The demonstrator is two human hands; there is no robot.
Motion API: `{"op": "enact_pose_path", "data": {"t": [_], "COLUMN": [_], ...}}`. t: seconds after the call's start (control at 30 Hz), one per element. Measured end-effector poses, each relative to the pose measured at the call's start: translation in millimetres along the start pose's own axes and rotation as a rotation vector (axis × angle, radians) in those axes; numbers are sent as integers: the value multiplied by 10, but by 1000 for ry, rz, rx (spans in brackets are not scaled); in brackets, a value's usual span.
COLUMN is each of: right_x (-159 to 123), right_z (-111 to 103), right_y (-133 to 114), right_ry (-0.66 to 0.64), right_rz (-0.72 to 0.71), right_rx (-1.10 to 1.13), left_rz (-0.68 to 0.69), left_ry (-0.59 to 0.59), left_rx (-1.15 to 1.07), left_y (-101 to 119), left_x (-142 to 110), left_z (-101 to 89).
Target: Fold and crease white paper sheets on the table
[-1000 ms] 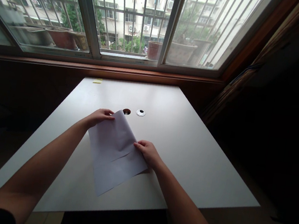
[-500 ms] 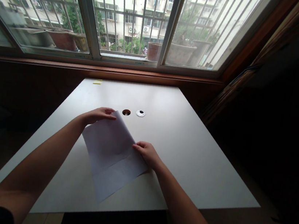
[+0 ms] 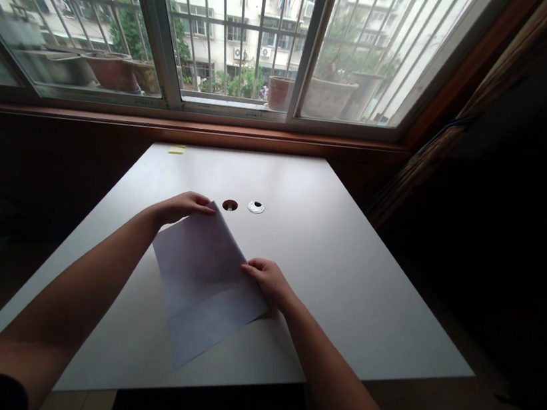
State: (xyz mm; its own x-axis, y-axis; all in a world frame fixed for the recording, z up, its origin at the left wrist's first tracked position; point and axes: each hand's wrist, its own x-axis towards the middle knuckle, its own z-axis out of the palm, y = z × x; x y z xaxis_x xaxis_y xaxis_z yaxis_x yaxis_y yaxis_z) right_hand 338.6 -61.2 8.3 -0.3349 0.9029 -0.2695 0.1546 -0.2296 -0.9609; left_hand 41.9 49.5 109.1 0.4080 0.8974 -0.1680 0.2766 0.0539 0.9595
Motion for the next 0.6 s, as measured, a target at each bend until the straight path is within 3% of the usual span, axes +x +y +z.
{"op": "enact_pose_path", "data": {"t": [0.1, 0.33, 0.6], "right_x": [29, 155, 347], "right_z": [-11, 56, 199], "right_y": [7, -242, -474], "right_ry": [2, -23, 16], "right_rz": [-20, -87, -27], "right_rx": [-19, -74, 12], "left_rz": [-38, 25, 65], "left_ry": [-72, -68, -51], "left_rx": [-21, -48, -43], "left_y": [-42, -6, 27], "left_x": [17, 20, 69], "left_z": [-5, 49, 135]}}
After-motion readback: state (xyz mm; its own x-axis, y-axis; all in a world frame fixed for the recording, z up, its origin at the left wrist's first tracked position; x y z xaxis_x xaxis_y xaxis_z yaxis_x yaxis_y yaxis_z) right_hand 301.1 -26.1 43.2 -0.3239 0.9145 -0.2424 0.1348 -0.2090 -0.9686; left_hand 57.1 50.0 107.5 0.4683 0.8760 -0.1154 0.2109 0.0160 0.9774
